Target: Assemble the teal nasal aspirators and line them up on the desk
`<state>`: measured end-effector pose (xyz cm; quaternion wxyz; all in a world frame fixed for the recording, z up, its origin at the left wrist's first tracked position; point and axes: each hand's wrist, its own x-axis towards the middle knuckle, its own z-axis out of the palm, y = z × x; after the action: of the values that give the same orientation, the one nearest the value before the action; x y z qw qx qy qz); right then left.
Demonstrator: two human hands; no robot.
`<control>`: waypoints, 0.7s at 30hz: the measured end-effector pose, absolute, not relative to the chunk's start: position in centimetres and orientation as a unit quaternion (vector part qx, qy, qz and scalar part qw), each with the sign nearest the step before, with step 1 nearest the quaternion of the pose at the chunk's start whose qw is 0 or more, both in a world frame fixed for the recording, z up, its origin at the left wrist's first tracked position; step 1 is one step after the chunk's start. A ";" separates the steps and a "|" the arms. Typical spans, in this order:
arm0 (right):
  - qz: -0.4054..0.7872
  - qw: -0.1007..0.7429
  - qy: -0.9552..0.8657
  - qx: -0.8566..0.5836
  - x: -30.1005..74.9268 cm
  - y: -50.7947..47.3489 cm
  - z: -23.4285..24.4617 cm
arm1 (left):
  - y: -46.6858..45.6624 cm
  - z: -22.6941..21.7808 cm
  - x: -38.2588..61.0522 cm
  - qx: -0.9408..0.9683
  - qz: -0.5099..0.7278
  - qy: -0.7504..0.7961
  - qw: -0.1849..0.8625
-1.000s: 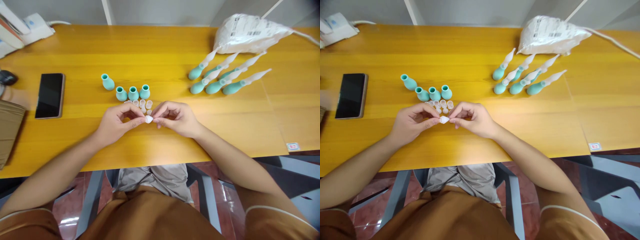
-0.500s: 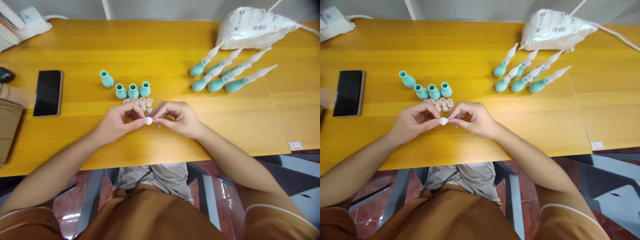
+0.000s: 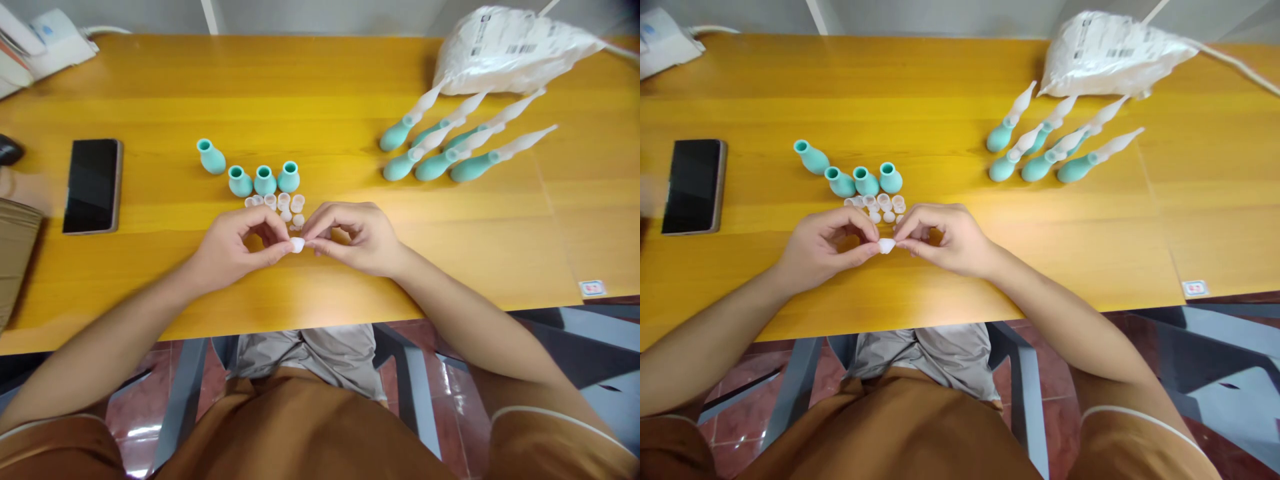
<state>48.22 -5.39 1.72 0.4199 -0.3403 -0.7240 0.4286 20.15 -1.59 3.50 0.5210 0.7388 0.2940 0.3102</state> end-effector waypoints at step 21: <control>0.476 0.424 -0.687 -0.349 48.2 -5.2 1.4 | -1.5 3.6 20.1 0.724 0.312 0.299 0.538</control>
<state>48.16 -5.24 1.44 0.4237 -0.3487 -0.6873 0.4759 20.06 -1.46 3.60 0.5381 0.7237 0.2987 0.3121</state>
